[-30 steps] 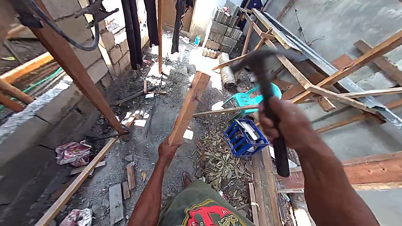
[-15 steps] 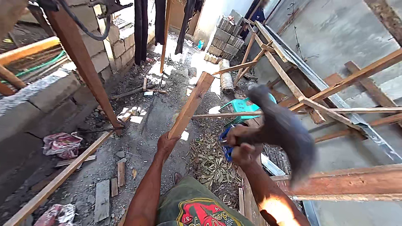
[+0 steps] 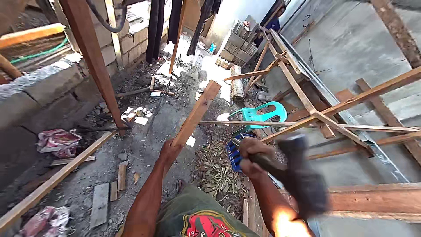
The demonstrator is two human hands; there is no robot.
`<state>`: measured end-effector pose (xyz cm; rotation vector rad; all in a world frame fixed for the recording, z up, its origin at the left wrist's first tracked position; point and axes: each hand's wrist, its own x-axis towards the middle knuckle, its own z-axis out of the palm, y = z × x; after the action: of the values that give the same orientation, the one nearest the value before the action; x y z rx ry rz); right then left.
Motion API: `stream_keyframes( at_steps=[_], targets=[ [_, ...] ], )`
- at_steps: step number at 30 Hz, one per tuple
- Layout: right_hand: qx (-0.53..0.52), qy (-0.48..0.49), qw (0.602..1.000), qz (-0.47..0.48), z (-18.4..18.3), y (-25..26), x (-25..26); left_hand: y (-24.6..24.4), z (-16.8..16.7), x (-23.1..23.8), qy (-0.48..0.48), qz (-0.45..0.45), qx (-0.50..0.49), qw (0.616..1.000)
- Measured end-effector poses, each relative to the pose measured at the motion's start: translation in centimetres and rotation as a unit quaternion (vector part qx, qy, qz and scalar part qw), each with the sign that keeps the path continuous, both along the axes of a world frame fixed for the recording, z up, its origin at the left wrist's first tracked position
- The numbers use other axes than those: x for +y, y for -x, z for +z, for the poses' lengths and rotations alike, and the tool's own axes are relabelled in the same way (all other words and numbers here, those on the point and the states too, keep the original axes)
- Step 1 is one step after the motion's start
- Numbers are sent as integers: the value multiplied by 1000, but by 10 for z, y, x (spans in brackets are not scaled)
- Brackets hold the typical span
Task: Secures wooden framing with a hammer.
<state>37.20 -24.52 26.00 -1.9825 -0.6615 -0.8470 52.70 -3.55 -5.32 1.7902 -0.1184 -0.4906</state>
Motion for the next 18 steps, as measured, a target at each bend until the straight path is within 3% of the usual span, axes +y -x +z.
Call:
stream_keyframes(
  at_steps=[2,3,4,5,7,9,12,13,15,16,18],
  targets=[
    [121,125,971,-162,-33,-23,-12,3,11,3,-8,5,-1,1000],
    [252,191,919,-237,-42,-41,-15,8,12,4,-17,3,3,1000],
    [374,195,865,-274,-47,-54,-14,17,6,7,-34,-2,12,999],
    [421,158,845,-288,-52,-59,-10,23,-6,15,-39,-6,15,999],
    [348,84,894,-270,-42,-57,-8,27,-18,18,-7,5,14,1000],
    [202,6,963,-176,-26,-28,3,45,-28,27,0,16,36,999],
    [22,-58,998,15,11,-4,21,50,-37,33,-13,25,46,999],
    [-2,-39,998,54,13,-3,19,48,-38,32,-18,29,39,999],
    [50,84,995,-7,-14,-9,4,46,-34,34,-31,33,27,999],
    [128,177,971,-92,-40,-19,-7,48,-30,39,-38,30,22,999],
    [404,257,845,-238,-68,-43,-14,58,-31,42,-57,11,26,998]
  ],
)
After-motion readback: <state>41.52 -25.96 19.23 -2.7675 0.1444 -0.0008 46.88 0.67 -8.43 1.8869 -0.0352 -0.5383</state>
